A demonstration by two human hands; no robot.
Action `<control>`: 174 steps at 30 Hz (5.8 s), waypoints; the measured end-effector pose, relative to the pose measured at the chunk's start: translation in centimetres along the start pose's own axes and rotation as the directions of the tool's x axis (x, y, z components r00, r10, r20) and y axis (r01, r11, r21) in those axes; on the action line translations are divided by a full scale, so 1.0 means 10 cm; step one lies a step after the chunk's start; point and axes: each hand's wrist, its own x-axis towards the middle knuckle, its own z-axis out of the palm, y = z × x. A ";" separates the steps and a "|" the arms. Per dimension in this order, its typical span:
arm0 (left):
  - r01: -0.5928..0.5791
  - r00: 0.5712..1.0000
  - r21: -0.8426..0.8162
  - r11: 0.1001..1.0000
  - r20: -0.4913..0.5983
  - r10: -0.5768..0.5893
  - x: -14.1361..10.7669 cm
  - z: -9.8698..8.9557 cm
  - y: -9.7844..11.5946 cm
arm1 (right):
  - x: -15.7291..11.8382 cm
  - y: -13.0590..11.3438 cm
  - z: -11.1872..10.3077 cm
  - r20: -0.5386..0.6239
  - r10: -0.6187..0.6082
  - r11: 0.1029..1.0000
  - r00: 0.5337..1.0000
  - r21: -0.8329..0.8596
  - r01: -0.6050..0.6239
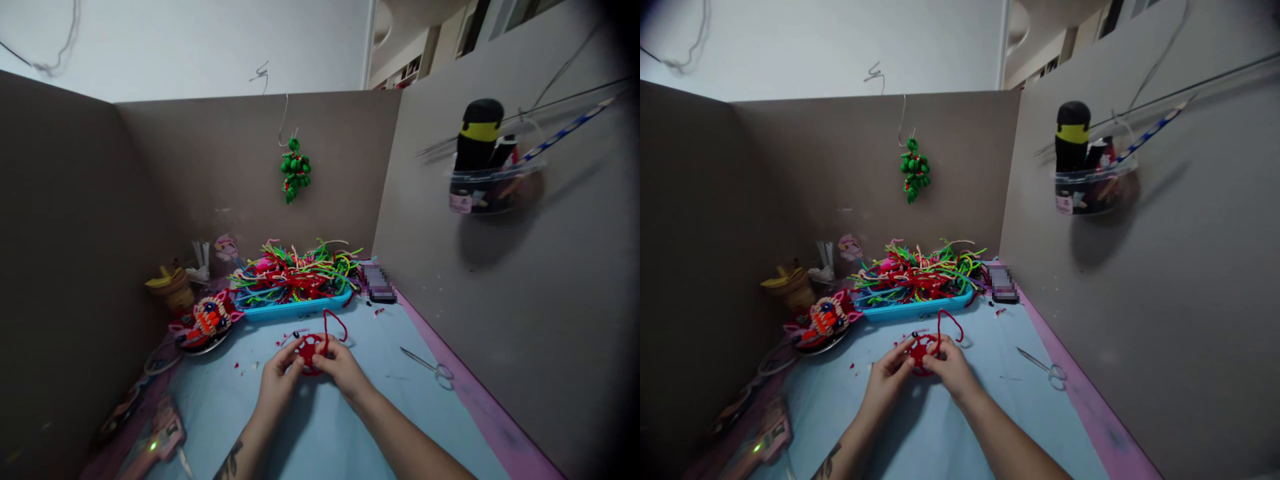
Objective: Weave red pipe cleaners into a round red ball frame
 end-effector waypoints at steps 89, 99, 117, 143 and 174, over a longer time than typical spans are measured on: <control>-0.162 0.946 0.273 0.948 -0.230 0.228 -0.12 0.07 0.16 | -0.02 -0.01 -0.01 -0.124 -0.289 0.899 0.949 -0.375 0.225; -0.066 0.959 0.146 0.987 -0.262 0.103 -0.04 0.03 0.18 | 0.07 -0.13 -0.28 -0.350 -0.350 0.920 0.869 -0.305 0.247; 0.094 0.993 -0.065 0.993 -0.063 -0.098 -0.02 0.06 0.18 | 0.19 -0.16 -0.49 -0.076 -0.331 0.889 0.940 -0.359 0.284; -0.013 1.000 0.062 0.998 -0.017 0.014 -0.06 0.06 0.22 | 0.07 -0.17 -0.27 0.330 0.134 0.941 0.934 -0.337 -0.016; -0.188 0.975 0.239 0.952 -0.073 0.211 -0.10 0.07 0.19 | 0.03 -0.01 -0.14 0.274 -0.027 0.999 0.961 -0.037 0.039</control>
